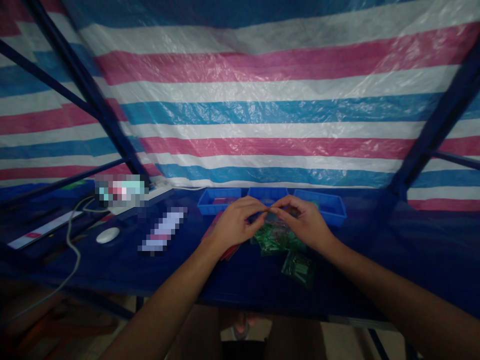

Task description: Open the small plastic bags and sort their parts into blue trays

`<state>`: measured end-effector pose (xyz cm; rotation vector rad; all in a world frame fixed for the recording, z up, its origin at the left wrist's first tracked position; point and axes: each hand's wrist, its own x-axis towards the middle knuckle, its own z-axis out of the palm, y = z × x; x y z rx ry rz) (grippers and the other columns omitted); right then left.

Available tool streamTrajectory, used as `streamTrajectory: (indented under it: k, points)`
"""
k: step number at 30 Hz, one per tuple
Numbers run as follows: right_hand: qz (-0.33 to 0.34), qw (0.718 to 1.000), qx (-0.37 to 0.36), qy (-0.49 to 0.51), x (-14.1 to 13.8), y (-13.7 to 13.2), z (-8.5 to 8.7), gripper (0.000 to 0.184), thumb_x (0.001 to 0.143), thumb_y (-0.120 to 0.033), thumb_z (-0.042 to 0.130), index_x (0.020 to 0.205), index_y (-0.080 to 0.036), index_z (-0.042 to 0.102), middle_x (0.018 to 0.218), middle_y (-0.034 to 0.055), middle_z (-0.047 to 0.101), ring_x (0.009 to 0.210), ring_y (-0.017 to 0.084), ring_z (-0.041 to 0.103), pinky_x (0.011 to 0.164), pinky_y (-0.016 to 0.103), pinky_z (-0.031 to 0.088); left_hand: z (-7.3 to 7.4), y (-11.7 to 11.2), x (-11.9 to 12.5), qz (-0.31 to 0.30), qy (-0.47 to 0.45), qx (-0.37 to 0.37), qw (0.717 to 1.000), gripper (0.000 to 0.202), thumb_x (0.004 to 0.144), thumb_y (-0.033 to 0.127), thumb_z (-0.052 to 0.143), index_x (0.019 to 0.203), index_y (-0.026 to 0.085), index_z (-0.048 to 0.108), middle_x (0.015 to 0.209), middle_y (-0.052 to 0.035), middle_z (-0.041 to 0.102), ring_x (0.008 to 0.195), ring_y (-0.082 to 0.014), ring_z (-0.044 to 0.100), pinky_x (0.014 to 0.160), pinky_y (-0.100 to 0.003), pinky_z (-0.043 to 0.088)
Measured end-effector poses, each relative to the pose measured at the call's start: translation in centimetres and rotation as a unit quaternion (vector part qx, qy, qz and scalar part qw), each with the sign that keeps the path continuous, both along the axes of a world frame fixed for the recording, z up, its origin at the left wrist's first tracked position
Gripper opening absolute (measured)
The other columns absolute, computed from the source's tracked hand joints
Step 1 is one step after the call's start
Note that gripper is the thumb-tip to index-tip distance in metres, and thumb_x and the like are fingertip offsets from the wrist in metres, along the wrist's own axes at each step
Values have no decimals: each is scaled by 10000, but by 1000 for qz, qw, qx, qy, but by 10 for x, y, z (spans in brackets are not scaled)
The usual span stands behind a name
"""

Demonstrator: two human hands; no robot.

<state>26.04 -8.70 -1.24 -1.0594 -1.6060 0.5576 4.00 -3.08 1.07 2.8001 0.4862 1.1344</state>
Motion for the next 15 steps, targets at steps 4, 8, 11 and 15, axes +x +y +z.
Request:
streamTrajectory:
  k: [4,8,11,15]
  points:
    - [4,998,25,-50,-5,-5,4,197,959,-469,711,977,-289,791,982,55,783,930,273,712,865,432,557,0,-1,-1,26,30,13,999,146,940,198,636,992,185,772,965,-69,796,941,-229,717,874,-383,544]
    - [-5,998,33,-54,-6,-6,5,201,953,-469,719,969,-283,795,968,62,785,915,277,710,865,439,559,1,-4,0,22,21,-7,1000,131,887,192,677,983,188,766,974,-67,796,948,-235,719,857,-376,544]
    - [-8,999,28,-43,-6,-5,4,200,943,-469,732,965,-281,796,966,61,788,910,275,710,859,435,558,-1,-3,1,13,7,-23,1000,124,887,210,686,986,189,758,976,-64,792,952,-232,717,869,-373,545]
    - [4,1000,13,-25,-7,-5,4,188,932,-458,745,971,-279,785,967,62,779,904,271,710,837,422,563,-2,-3,2,23,-2,-32,999,130,869,199,688,991,187,731,975,-57,770,940,-221,700,874,-361,542]
